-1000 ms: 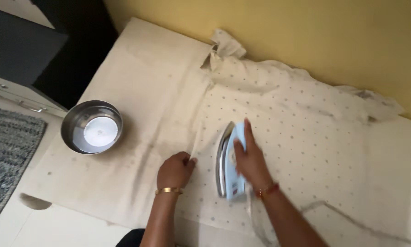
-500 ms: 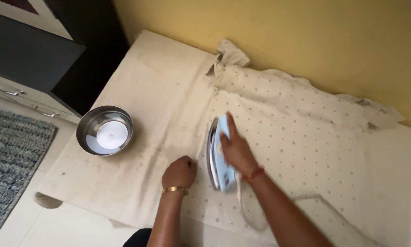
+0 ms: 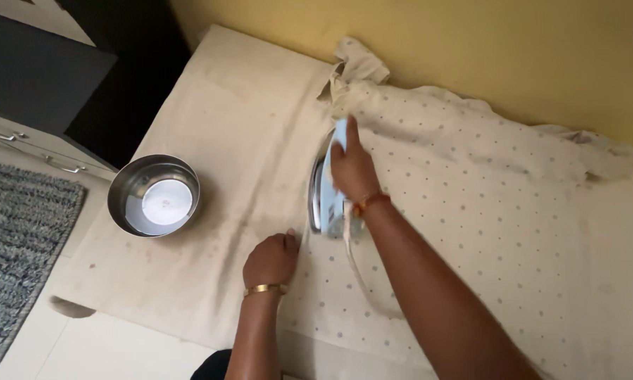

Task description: The person irons a white polka-dotted shirt on a makeshift ironing board. They smooth the fabric, use a steam iron to press the collar and body, and flip the shirt to iron the other side.

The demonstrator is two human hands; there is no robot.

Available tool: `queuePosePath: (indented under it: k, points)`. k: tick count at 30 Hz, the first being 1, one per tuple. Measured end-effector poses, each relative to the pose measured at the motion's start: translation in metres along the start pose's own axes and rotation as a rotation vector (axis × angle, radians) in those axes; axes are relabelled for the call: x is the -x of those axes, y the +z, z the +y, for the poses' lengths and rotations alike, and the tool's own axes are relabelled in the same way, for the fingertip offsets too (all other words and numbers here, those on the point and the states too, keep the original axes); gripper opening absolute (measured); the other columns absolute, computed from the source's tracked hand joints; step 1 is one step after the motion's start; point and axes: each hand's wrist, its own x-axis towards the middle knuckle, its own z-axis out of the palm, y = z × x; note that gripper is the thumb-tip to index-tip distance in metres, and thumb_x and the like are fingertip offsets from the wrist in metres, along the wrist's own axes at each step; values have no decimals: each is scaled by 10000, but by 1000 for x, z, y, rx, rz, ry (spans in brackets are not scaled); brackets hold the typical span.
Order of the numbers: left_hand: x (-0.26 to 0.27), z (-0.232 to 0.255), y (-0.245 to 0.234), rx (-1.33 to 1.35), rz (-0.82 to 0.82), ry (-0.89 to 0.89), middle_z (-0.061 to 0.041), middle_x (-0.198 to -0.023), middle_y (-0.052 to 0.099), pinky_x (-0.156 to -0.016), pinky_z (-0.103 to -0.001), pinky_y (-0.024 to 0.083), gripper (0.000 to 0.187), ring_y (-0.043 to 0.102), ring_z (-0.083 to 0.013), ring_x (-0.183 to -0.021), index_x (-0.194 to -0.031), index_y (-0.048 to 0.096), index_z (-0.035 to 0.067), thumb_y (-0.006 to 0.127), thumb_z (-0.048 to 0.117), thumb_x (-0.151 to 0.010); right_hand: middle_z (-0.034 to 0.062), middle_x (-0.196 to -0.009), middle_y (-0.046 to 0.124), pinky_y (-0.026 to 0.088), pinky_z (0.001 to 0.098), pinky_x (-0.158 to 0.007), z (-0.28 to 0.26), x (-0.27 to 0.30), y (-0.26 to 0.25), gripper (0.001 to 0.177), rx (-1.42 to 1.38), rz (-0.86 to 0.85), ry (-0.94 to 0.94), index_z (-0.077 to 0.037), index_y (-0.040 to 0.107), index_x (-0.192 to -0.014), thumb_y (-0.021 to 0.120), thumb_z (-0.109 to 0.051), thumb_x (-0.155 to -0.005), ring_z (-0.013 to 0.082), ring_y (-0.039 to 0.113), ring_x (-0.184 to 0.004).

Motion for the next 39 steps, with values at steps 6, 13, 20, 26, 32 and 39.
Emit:
queuePosePath:
  k: [6, 13, 20, 26, 32, 39]
  points:
    - [2, 5, -5, 29, 18, -8, -165, -985, 745, -825, -512, 543, 625, 694, -391, -933, -921, 781, 104, 361, 556, -1018, 198, -705, 703, 565, 445, -521, -5, 35, -13, 736, -55, -46, 46, -197, 114, -1633, 477, -259, -996, 331, 672, -504]
    - [15, 11, -15, -50, -39, 46, -95, -939, 779, -798, -442, 560, 467, 725, -303, -894, -972, 766, 142, 706, 581, -824, 153, -588, 643, 523, 425, -505, 38, 191, -51, 768, 41, -12, 204, -284, 80, -1646, 509, -287, -1009, 276, 622, -466]
    - [9, 5, -10, -11, -26, 69, -70, -935, 773, -774, -423, 560, 365, 720, -279, -871, -973, 770, 147, 767, 474, -811, 106, -709, 677, 545, 379, -463, 86, 125, -88, 729, -167, 253, 327, -250, 147, -1636, 506, -247, -1001, 236, 615, -452]
    - [10, 8, -14, -17, -57, 34, -59, -933, 770, -780, -409, 562, 330, 721, -263, -862, -960, 771, 150, 758, 456, -836, 121, -868, 697, 569, 377, -491, 90, 37, -115, 713, -69, 240, 234, -190, 117, -1639, 487, -234, -1031, 234, 653, -472]
    - [10, 3, -9, -8, -41, 52, -56, -971, 766, -806, -424, 559, 324, 712, -274, -906, -965, 776, 160, 767, 452, -824, 177, -733, 690, 533, 395, -475, 72, 139, -97, 750, -80, 123, 317, -258, 94, -1650, 493, -273, -1015, 237, 605, -469]
    - [-2, -4, -2, -42, -42, 105, -77, -983, 772, -830, -433, 561, 338, 715, -288, -927, -979, 780, 149, 768, 452, -831, 136, -731, 649, 539, 347, -461, 68, 292, -78, 823, -189, -97, 476, -365, 98, -1664, 546, -289, -978, 183, 549, -444]
